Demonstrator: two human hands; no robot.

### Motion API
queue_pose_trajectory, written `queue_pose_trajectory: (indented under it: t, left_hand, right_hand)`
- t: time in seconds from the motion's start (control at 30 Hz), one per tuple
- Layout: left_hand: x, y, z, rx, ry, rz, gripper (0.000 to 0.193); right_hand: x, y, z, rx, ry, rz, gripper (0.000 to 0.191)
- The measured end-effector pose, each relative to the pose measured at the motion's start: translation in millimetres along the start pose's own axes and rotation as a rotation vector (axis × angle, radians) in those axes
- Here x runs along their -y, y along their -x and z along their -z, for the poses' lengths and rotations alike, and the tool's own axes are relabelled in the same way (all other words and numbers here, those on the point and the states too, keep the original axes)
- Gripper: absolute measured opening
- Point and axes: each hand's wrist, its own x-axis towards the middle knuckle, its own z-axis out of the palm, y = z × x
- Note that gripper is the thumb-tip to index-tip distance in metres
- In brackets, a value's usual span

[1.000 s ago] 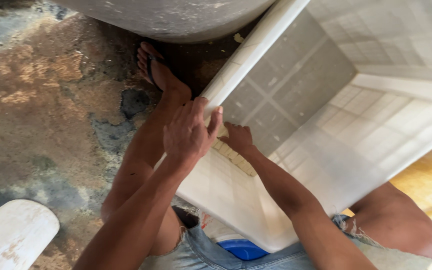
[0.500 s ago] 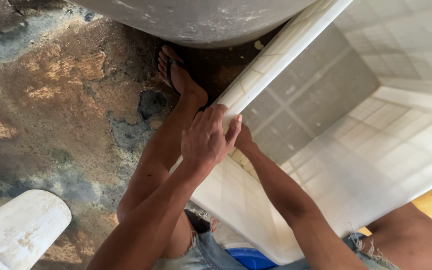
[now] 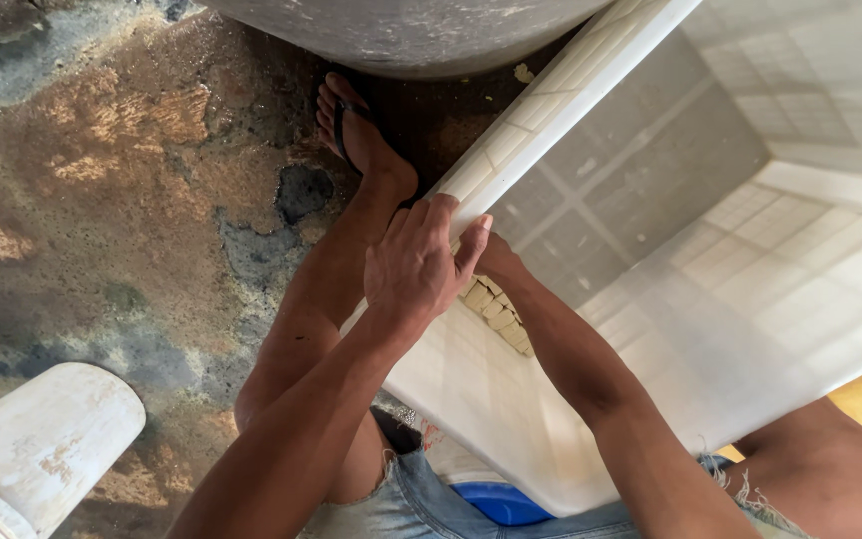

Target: The person transfers white food cubes from a large tub of water into a white rectangular container, arranging them in neat rows. The person uses both hands to pick up multiple cubes at a time and place them into the container.

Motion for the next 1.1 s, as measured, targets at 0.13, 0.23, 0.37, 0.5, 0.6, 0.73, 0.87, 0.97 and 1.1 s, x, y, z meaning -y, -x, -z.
queue_pose_trajectory:
  t: [0.13,0.23,0.37,0.5,0.6,0.73,0.87,0.97,1.1]
  left_hand:
    - [-1.2,-0.7,0.0,-0.023,-0.046,0.005,0.046]
    - [-0.4,0.1,0.0,-0.108,-0.003,-0.061,0.045]
    - [1.0,0.0,-0.9,-0.063,-0.003,-0.040,0.047]
    - [1.1,-1.9,-1.7,-0.051,-0.011,-0.029,0.049]
    - [0.6,-2.5,-1.5,-0.020,-0.011,-0.008,0.049]
    - [-2.7,-0.5,-1.0,-0.085,-0.028,-0.031,0.043]
    - [-7.8,2.4,0.0,-0.116,-0.051,-0.038,0.040]
    - [-9.1,3.1,0.7,-0.137,-0.063,-0.052,0.038]
    - [-5.9,2.1,-2.4,-0.119,-0.077,-0.045,0.040]
  right_hand:
    - [0.6,-1.3,-4.6,-0.005,-0.044,-0.021,0.044]
    - [-2.7,-3.6,-5.9,-0.016,-0.096,-0.038,0.045]
    - [-9.8,-2.5,0.6,-0.044,-0.208,-0.080,0.045]
    - [3.3,5.0,-10.1,-0.139,-0.562,-0.160,0.046]
    - [43.2,16.1,-47.2,-0.629,-1.513,0.066,0.047]
    - [101.8,32.8,-98.0,-0.403,-2.145,0.764,0.051]
    - [103.6,36.2,-96.3,-0.076,-2.223,0.839,0.051]
    - [62.4,26.3,-67.9,-0.129,-1.531,0.585,0.051]
    - [6.6,11.3,-43.5,-0.101,0.307,0.501,0.055]
